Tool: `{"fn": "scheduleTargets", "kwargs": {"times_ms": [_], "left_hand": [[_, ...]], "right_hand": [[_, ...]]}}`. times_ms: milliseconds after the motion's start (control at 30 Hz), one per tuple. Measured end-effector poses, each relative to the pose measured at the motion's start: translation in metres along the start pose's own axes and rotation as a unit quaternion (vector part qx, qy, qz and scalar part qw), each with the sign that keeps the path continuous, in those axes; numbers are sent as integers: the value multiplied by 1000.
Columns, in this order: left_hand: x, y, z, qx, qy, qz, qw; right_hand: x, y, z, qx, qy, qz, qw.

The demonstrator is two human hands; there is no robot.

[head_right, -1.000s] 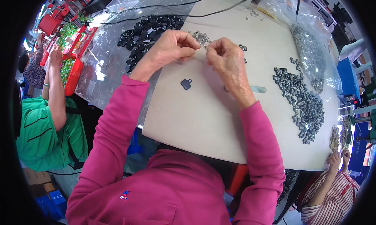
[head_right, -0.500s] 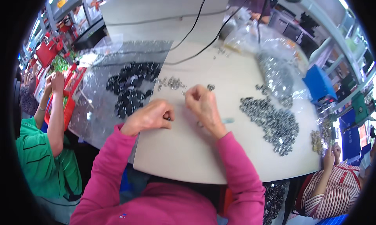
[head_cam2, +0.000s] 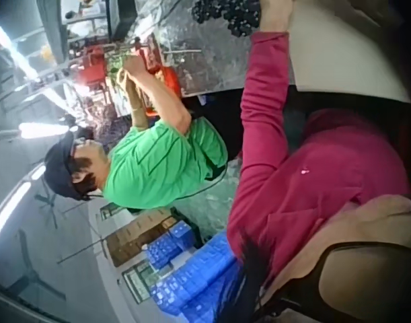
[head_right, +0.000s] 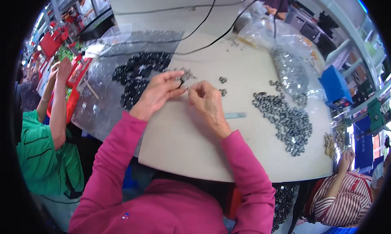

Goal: The person assembles small components by attaching metal clips to plastic pieces by hand and pressing them with a handheld punch tool.

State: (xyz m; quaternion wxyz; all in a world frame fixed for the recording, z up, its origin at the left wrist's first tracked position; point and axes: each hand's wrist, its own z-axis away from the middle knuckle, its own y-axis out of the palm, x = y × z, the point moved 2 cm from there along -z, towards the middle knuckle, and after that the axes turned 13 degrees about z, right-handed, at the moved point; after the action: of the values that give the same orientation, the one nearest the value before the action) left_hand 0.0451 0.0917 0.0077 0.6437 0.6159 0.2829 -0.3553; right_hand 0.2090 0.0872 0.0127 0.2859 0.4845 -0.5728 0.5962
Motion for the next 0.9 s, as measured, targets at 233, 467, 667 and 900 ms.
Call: {"fn": "scheduleTargets", "kwargs": {"times_ms": [233, 467, 667, 900], "left_hand": [[14, -6, -5, 71, -36, 46, 996], [14, 4, 3, 64, -65, 21, 996], [12, -9, -2, 87, -108, 29, 990], [15, -5, -1, 97, -101, 53, 989]], "right_hand": [[0, 7, 2, -46, -15, -2, 999], [-10, 3, -2, -108, -52, 56, 991], [-10, 4, -1, -97, -102, 116, 983], [-8, 0, -2, -115, -191, 196, 955]]}}
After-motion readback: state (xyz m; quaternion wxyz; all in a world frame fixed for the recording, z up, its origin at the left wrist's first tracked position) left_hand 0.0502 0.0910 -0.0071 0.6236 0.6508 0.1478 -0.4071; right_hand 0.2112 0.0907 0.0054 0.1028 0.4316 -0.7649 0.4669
